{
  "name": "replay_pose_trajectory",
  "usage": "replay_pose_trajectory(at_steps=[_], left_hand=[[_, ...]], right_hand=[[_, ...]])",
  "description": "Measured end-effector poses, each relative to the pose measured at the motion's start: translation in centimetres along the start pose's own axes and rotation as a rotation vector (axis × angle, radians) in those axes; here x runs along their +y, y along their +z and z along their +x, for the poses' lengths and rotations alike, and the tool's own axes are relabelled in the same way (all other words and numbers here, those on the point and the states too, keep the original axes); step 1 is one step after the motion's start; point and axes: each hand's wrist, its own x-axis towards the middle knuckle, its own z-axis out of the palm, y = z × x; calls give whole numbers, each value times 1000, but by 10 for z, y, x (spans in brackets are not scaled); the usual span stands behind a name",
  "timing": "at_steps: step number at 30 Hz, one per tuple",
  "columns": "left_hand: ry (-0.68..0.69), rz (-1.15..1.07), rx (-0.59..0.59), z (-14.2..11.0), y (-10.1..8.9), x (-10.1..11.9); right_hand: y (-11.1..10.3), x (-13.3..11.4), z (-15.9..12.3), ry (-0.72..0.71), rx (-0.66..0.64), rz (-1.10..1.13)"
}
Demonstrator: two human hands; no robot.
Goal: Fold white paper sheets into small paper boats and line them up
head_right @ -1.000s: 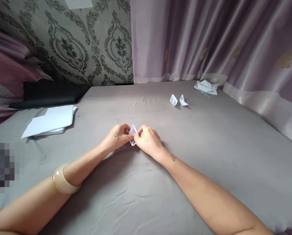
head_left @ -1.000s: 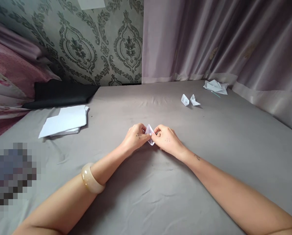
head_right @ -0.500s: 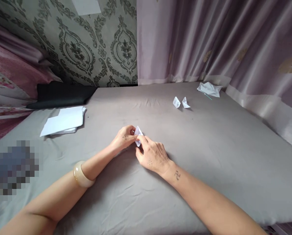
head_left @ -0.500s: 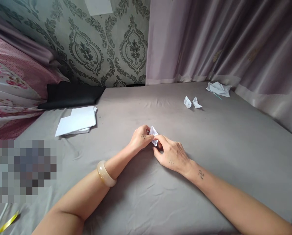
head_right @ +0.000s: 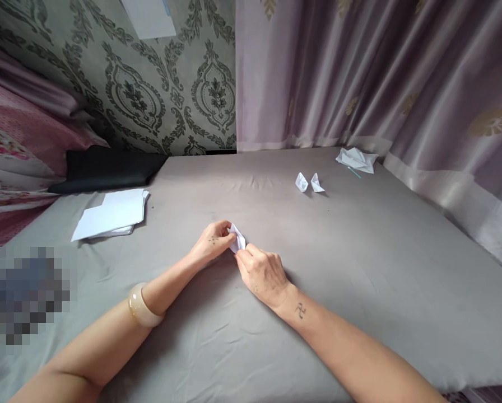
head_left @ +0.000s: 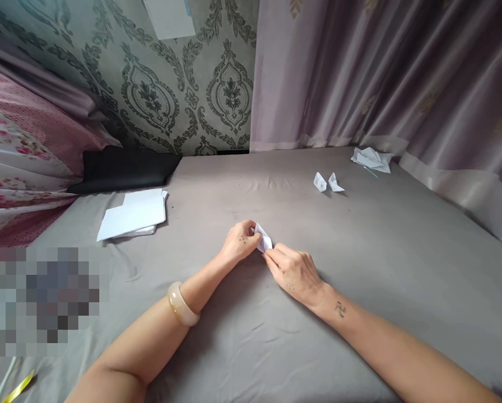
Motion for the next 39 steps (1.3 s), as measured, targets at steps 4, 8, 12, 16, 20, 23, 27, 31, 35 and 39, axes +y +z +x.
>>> replay_pose_trajectory(at_steps=[4, 8, 12, 16, 20, 23, 27, 31, 35, 39], left_hand=[[-80, -171, -74, 3, -4, -2], [-103, -363, -91, 3, -10, -1], [-165, -464, -64, 5, -11, -1], [-155, -469, -67, 7, -7, -3], [-126, -455, -65, 7, -5, -5], [-122, -444, -64, 7, -4, -6], [-121, -433, -68, 9, -4, -8], [-125, -428, -74, 10, -3, -9], [-125, -426, -74, 10, -3, -10], [-118, -423, -61, 11, -1, -11]], right_hand=[[0, 6, 0, 17, -10, 22], [-3, 15, 4, 74, -62, 7], [-5, 39, 16, 196, -93, -17], [-3, 81, 42, 402, -96, -36], [3, 121, 69, 495, -66, -62], [9, 139, 85, 547, -59, -70], [16, 150, 100, 602, -76, -69], [18, 156, 106, 656, -108, -63], [16, 156, 106, 679, -117, -55], [10, 154, 106, 683, -114, -46]])
